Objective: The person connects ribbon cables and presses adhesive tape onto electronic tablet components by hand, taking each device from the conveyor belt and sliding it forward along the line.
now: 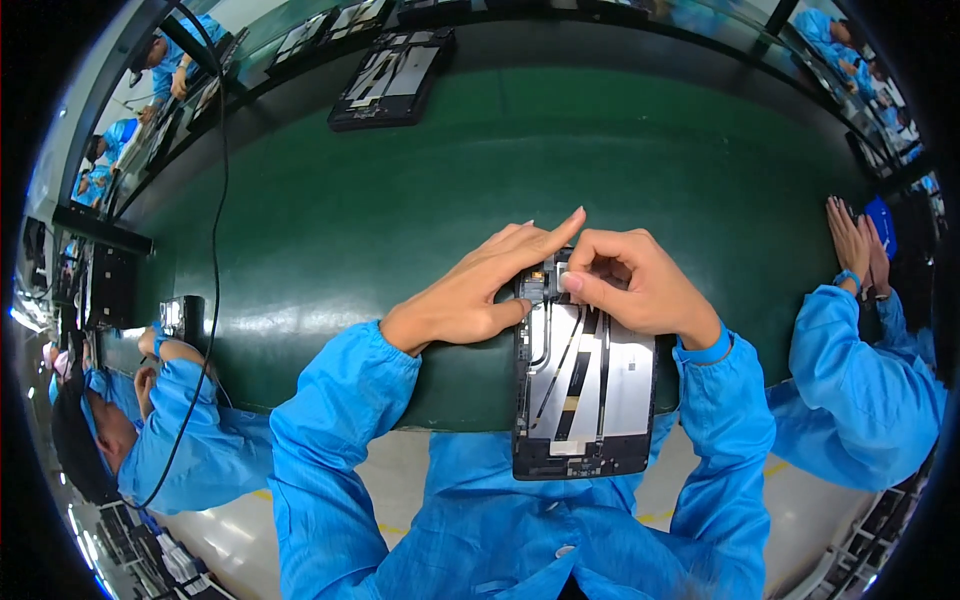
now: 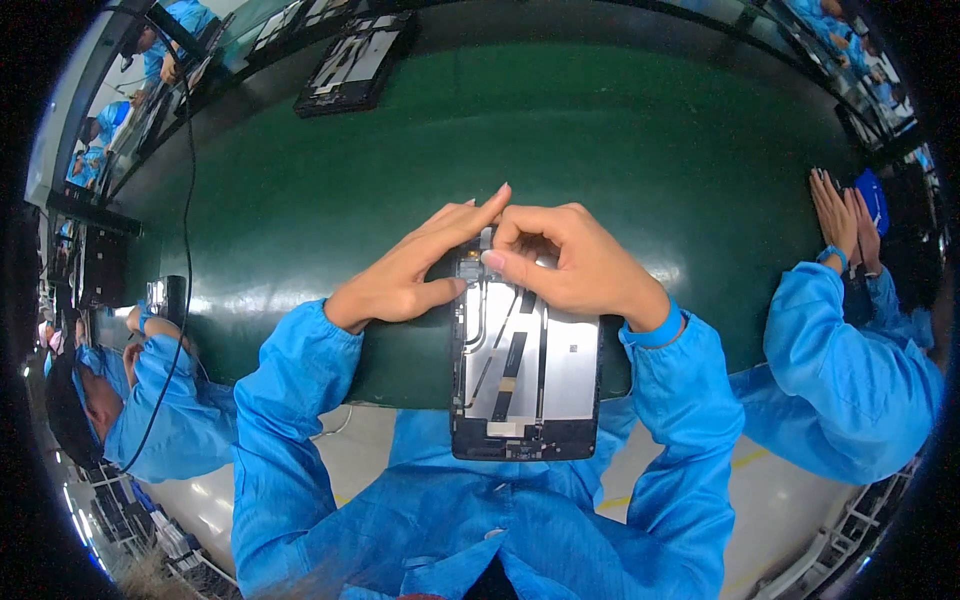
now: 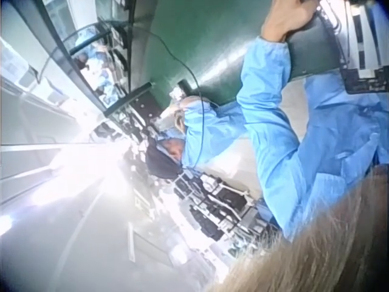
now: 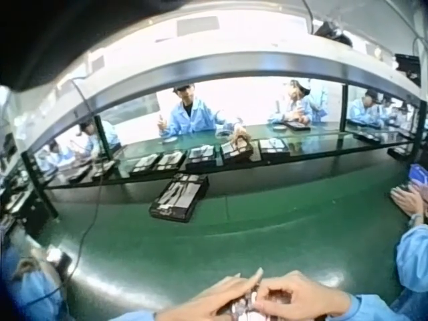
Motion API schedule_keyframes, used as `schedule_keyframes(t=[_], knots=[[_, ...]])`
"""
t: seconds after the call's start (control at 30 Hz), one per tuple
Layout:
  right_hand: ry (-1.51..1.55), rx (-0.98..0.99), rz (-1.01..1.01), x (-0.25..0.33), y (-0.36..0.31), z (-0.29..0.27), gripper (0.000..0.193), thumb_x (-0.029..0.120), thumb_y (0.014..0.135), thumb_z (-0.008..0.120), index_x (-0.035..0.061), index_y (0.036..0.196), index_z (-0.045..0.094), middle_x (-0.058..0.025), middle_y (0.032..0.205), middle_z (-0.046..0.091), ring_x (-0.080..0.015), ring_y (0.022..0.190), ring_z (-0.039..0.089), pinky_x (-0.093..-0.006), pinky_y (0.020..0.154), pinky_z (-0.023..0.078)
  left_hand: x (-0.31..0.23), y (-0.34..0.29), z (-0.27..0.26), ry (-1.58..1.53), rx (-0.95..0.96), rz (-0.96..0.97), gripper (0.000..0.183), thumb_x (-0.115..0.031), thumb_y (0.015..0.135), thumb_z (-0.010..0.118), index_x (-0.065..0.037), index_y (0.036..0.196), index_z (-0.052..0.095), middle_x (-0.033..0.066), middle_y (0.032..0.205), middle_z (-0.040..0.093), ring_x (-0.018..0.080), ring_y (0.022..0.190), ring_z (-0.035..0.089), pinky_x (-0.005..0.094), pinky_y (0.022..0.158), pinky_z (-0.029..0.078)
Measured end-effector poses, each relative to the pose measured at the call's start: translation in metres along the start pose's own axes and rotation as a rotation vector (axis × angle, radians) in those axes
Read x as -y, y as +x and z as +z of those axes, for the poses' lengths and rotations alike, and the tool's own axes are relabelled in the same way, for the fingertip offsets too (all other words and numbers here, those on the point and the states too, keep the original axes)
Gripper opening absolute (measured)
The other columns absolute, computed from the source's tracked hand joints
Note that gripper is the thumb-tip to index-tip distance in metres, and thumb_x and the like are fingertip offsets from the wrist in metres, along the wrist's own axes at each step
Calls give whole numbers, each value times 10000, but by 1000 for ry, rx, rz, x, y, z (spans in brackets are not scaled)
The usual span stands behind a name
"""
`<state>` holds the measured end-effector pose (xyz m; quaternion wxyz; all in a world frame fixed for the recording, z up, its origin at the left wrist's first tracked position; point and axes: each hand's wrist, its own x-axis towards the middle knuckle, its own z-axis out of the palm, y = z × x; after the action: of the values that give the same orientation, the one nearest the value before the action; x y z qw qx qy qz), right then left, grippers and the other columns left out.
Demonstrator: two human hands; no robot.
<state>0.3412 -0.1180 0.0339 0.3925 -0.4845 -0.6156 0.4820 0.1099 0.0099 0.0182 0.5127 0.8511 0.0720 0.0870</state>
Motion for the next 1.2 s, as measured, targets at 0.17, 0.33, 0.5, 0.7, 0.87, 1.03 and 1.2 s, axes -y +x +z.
schedule_keyframes(t=[0.17,0.33,0.5,0.7,0.87,1.03,1.2], knots=[[-81,-104,-81,-4,2,4,185,149,1015,789,21,913,701,-26,738,649,-75,655,553,-284,592,412,8,1,7,91,-121,157,1080,32,752,631,-102,1776,314,215,1303,636,413,1183,564,499,1160,402],[-189,-79,-77,5,3,4,193,121,1003,800,15,871,707,-23,692,651,-56,611,536,-278,551,383,13,1,9,82,-146,187,1094,26,731,616,-98,1776,314,227,1292,637,417,1150,564,497,1139,425],[-256,-67,-97,2,3,5,187,120,1003,801,8,883,711,-30,704,680,-58,612,564,-270,556,405,12,2,11,58,-185,182,1098,23,714,615,-80,1768,324,229,1273,647,419,1141,576,490,1127,442],[-156,-142,-7,-3,5,0,220,158,1049,768,-14,926,706,-54,829,732,-69,694,628,-262,615,487,17,1,11,82,-209,228,1076,8,713,622,-61,1752,351,233,1256,648,425,1115,583,488,1108,452],[-46,-156,-138,-8,6,2,208,168,1094,714,-6,984,684,-61,904,737,-69,665,602,-264,614,490,13,2,6,75,-156,165,1095,-11,704,629,-48,1757,331,233,1414,601,416,1230,572,490,1169,423],[431,29,85,0,4,-7,191,207,1148,651,42,1062,602,-47,887,716,-57,741,635,-220,673,504,14,0,5,72,-104,108,1110,-30,704,635,-34,1764,306,224,1576,562,398,1352,563,487,1237,393],[171,-33,26,-7,6,-3,209,188,1130,675,27,1003,634,-31,853,699,-64,742,627,-242,669,489,15,1,7,110,-132,150,1097,-24,716,631,-38,1765,308,222,1549,578,393,1350,572,490,1230,397]])
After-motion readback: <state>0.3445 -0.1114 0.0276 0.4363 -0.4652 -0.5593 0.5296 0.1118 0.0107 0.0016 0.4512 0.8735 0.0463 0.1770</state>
